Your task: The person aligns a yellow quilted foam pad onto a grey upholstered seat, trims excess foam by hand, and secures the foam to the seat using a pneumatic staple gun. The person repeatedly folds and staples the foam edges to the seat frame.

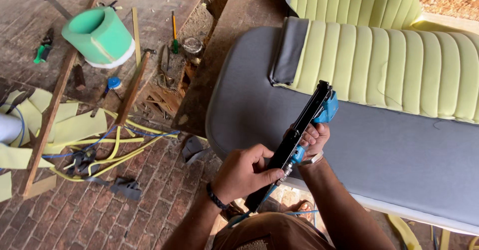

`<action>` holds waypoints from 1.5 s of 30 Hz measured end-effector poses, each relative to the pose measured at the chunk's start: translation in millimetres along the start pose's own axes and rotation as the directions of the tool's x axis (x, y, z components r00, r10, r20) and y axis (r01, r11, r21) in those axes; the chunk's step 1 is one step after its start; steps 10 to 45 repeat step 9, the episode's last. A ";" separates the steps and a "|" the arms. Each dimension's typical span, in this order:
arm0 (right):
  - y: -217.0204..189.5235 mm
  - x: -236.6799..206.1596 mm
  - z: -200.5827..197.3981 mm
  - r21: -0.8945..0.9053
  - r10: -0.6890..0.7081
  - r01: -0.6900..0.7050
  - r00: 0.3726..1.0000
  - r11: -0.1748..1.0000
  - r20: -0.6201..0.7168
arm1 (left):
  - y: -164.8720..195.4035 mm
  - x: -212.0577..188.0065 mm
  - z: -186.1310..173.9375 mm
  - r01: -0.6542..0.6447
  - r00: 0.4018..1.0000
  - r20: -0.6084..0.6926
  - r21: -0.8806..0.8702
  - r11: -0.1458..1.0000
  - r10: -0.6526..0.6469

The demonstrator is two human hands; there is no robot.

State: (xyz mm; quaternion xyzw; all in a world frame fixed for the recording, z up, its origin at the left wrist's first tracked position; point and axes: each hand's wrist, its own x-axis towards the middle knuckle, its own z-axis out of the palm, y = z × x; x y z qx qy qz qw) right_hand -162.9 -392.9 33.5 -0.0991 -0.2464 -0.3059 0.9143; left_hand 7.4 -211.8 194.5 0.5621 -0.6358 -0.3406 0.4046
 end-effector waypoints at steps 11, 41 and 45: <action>78.1 79.8 -20.2 -0.098 -0.014 0.007 0.997 0.995 -0.078 | -63.1 -19.4 -108.6 0.013 1.000 -0.014 -0.004 1.000 -0.013; 78.1 79.8 -20.2 -0.098 -0.014 0.007 0.997 0.995 -0.078 | -63.1 -19.4 -108.6 0.013 1.000 -0.014 -0.004 1.000 -0.013; 78.1 79.8 -20.2 -0.098 -0.014 0.007 0.997 0.995 -0.078 | -63.1 -19.4 -108.6 0.013 1.000 -0.014 -0.004 1.000 -0.013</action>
